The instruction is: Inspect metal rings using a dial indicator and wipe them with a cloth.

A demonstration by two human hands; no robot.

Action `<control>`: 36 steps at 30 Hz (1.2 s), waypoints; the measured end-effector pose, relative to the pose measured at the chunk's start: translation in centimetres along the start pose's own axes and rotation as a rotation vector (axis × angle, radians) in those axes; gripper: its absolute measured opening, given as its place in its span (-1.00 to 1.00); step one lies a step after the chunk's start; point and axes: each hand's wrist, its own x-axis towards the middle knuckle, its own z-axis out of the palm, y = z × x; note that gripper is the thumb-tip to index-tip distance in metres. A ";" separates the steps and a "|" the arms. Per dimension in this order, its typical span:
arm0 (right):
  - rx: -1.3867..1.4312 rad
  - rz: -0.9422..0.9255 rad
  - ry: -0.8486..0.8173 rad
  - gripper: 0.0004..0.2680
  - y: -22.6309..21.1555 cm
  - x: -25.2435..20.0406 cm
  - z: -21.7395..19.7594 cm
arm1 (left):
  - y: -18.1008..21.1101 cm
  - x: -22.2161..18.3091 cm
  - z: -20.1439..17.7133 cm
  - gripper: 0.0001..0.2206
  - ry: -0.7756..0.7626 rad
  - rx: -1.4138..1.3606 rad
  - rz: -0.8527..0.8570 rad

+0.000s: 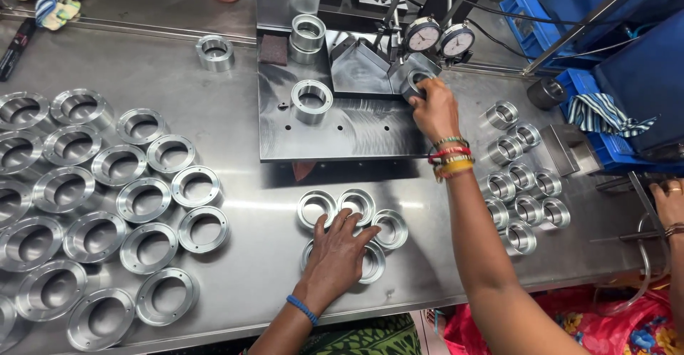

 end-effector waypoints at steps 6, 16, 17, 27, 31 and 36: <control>0.217 -0.181 -0.051 -0.85 -5.9 -1.2 -0.7 | -0.6 0.1 0.7 -0.57 0.013 0.020 0.027; 0.015 -0.110 -0.046 -0.80 -9.3 3.7 6.0 | -0.6 0.1 0.4 -0.58 0.015 -0.026 0.028; 0.002 -0.126 -0.008 -0.77 -9.0 3.5 6.2 | -0.6 0.0 0.5 -0.57 0.039 -0.006 0.035; 0.001 0.289 0.224 -0.81 2.3 -15.8 -8.9 | -0.1 0.7 0.4 -0.56 0.055 0.042 0.040; -0.196 0.491 0.023 -0.77 6.0 -25.2 -9.3 | -0.2 1.2 1.1 -0.56 0.034 0.089 0.018; -0.175 0.427 -0.042 -0.82 4.8 -28.7 -7.8 | 0.9 2.2 1.7 -0.45 0.047 0.223 -0.103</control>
